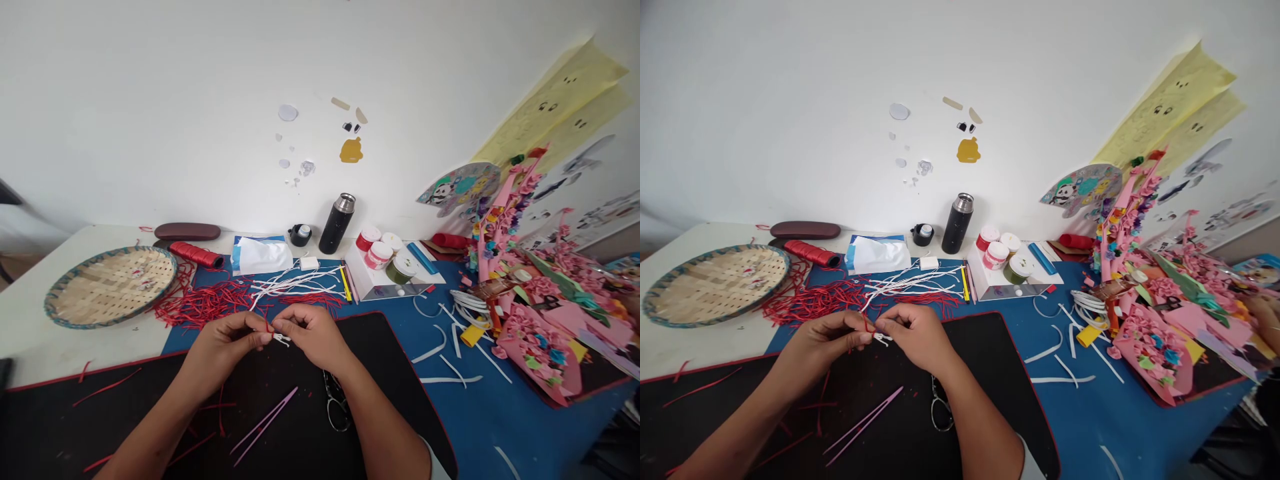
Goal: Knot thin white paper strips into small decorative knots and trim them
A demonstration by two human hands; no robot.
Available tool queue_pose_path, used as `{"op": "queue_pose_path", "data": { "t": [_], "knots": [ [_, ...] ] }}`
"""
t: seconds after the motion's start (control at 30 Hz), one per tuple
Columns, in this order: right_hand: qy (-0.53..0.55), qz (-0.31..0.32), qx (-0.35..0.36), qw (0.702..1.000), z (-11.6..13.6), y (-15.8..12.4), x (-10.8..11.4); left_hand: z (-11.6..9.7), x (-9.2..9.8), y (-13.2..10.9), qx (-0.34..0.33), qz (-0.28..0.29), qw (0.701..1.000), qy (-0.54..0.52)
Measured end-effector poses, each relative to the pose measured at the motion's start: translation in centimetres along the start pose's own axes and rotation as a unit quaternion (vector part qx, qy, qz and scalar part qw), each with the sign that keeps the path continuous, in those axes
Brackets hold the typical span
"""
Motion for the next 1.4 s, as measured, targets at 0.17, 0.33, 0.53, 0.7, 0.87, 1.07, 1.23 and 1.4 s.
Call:
{"op": "queue_pose_path", "data": {
  "t": [0.17,0.33,0.53,0.7,0.87,1.07,1.23,1.4],
  "knots": [
    [0.077,0.024,-0.042,0.996,-0.4,-0.2,-1.8,-1.1,0.8,-0.2,-0.046,-0.054,0.997,-0.013],
    [0.077,0.04,-0.046,0.995,-0.8,-0.5,-3.1,-0.3,1.1,0.0,-0.005,-0.087,0.996,0.015],
    [0.11,0.042,-0.057,0.991,-1.1,-0.5,-3.5,0.5,1.8,0.1,0.011,-0.132,0.989,0.059],
    [0.092,0.045,-0.069,0.992,-1.1,-0.7,-3.6,0.9,2.4,0.2,0.016,-0.164,0.985,0.054],
    [0.052,0.025,-0.05,0.997,-0.9,-0.7,-3.2,1.3,2.7,0.5,0.032,-0.164,0.986,0.017],
    [0.01,-0.014,-0.005,1.0,-0.3,-0.6,-2.3,2.5,2.2,0.9,0.064,-0.132,0.987,-0.07],
    [-0.026,-0.037,0.005,0.999,0.1,-0.7,-1.8,2.6,1.6,1.1,0.07,-0.106,0.989,-0.078],
    [-0.039,-0.036,0.022,0.998,0.5,-0.7,-1.6,2.3,1.5,1.1,0.068,-0.102,0.991,-0.059]
  ]
}}
Point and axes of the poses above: each hand's wrist, its own y-axis towards the middle knuckle, its own x-axis out of the back of the hand, z = x × y, the point moved 7 cm from there along y, towards the middle knuckle, and after that the axes turned 9 degrees about x, right-handed, at the moved point
